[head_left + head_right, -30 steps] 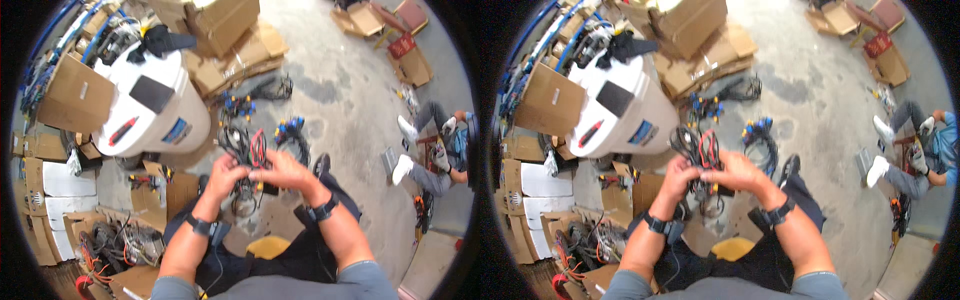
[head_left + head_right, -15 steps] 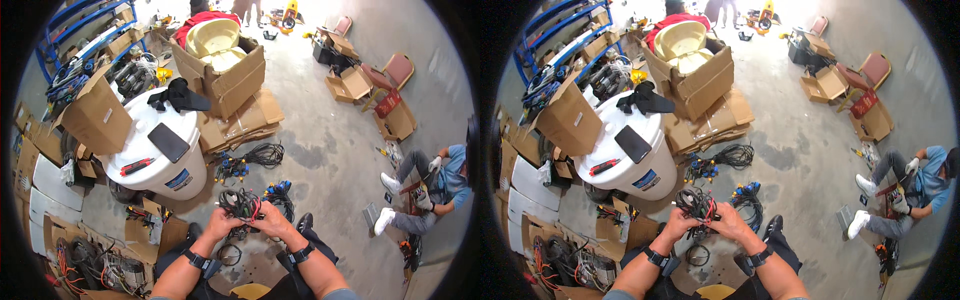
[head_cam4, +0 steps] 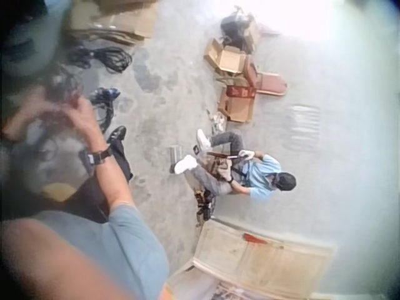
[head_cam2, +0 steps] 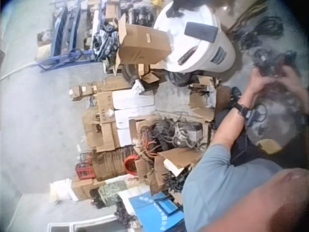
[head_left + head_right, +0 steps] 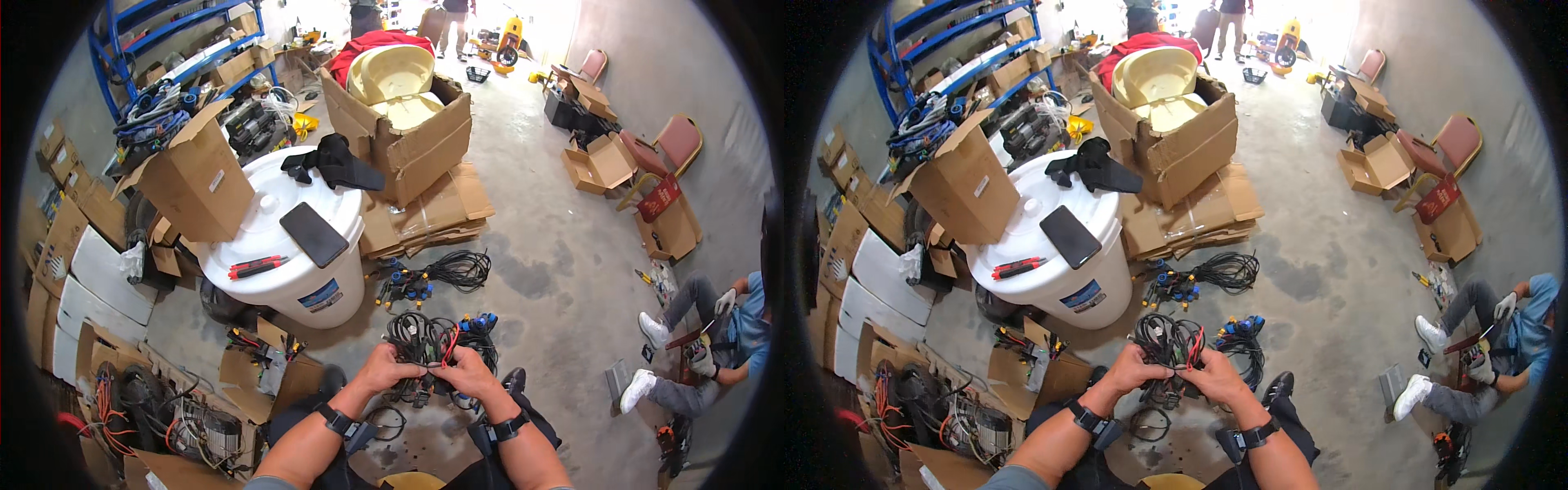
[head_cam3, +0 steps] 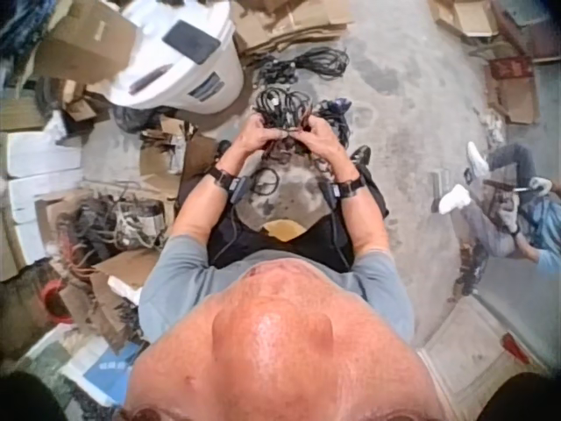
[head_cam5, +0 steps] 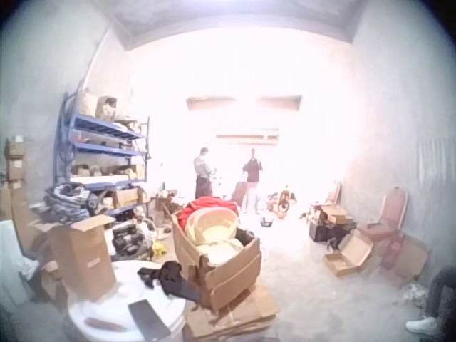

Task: Inspecting and sorting various electrical wiring harnesses and connectors for a motorcycle.

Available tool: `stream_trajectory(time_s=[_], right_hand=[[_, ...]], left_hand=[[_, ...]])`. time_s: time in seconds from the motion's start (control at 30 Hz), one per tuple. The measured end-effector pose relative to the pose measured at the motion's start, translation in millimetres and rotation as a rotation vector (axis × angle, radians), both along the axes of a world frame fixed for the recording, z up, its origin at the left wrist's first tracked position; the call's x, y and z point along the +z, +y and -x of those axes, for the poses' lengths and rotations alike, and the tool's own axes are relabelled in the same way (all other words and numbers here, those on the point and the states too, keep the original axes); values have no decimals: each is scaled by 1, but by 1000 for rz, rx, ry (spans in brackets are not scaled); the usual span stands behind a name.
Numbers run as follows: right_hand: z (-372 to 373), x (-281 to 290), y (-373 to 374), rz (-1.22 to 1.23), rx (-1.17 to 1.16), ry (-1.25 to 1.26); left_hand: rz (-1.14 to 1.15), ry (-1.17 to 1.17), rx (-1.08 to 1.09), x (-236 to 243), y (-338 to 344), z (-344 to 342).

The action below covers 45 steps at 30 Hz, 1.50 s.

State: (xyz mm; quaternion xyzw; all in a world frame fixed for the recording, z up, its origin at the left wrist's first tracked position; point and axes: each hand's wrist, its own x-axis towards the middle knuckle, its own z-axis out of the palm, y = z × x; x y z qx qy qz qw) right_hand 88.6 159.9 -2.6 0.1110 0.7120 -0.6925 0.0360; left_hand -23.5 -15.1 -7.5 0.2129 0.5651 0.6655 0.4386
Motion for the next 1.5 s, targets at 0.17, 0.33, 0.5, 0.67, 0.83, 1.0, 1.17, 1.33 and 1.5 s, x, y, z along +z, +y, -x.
stream_trajectory(time_s=[0.17,0.33,0.5,0.67,0.83,1.0,1.17,1.33,1.5], right_hand=[[-2,-18,-2,10,4,12],[4,-32,0,32,-70,70],[14,-5,-1,327,-77,102],[11,7,-1,450,-74,41],[6,2,-4,517,-72,-10],[3,9,-4,481,-33,8],[6,13,-13,415,-111,69],[10,14,-6,405,-160,57],[9,8,-2,438,-183,23]], left_hand=[[-3,-15,17,3,-4,-4],[-15,-31,42,7,-1,2],[-89,-170,52,12,-4,11],[-85,-207,103,-9,-5,13],[-82,-170,116,1,-2,4],[-44,-53,94,-3,-6,8],[-88,-63,124,0,6,4],[-34,-53,160,-9,1,6],[-102,-189,138,-1,1,6]])
